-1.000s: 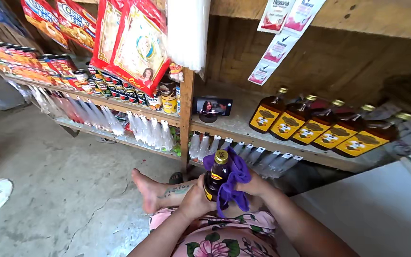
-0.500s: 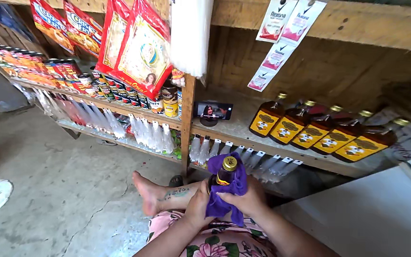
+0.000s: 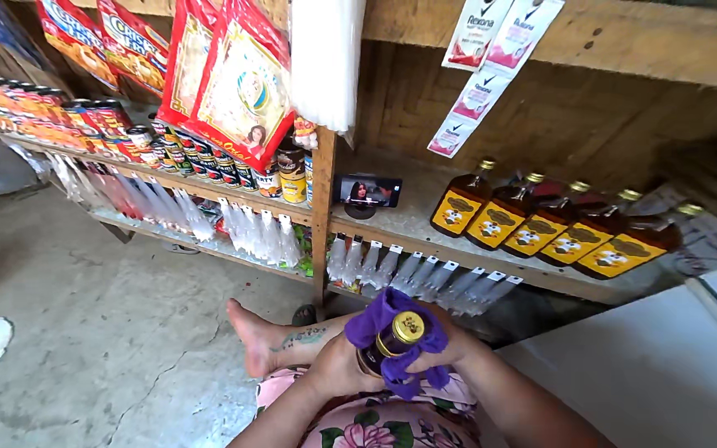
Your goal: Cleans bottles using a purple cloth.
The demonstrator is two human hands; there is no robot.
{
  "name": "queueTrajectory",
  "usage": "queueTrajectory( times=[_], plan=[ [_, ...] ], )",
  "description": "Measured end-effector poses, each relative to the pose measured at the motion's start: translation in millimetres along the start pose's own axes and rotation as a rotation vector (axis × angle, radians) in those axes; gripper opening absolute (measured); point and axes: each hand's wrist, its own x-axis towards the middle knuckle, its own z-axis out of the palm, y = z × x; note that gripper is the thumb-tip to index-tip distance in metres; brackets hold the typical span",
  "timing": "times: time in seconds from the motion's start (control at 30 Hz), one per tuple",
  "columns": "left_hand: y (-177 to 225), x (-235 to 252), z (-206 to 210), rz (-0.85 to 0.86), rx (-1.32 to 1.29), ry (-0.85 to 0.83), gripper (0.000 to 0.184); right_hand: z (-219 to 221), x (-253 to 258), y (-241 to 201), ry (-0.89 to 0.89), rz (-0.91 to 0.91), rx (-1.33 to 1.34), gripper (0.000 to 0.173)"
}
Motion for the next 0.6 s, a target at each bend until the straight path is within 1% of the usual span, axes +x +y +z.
queueTrajectory(
  times=[0.07,0.13,0.2,0.23,0.33,0.47,0.53,0.6],
  plan=[
    [-8.8,0.4,4.8,-0.062,0.016,0.004,0.091,1.0,3.5,-1.5,-0.008,0.033,0.08,0.077],
    [-15.5,0.0,7.8,-0.085,-0.001,0.002,0.09,1.4,3.8,1.6,-0.015,0.049,0.057,0.077],
    [-14.8,1.2,7.5,-0.106,0.005,-0.03,0.085,-1.4,0.2,5.1,-0.027,0.101,-0.006,0.082],
    [-13.8,1.8,7.4,-0.11,0.02,-0.042,0.085,-3.5,-3.1,7.1,-0.03,0.136,-0.031,0.086],
    [-13.9,3.9,7.6,-0.14,0.014,-0.054,0.095,-12.3,-4.4,9.3,-0.073,0.212,0.022,0.089],
    [-16.8,4.8,9.0,-0.16,-0.08,-0.069,0.106,-23.3,-1.2,14.0,-0.149,0.21,0.123,0.09],
    [-16.8,2.9,10.5,-0.165,-0.104,-0.073,0.106,-24.5,-2.8,17.5,-0.169,0.195,0.098,0.089],
    [-16.3,1.5,13.2,-0.165,-0.121,-0.046,0.104,-23.4,-4.0,16.9,-0.186,0.189,0.016,0.089]
  ],
)
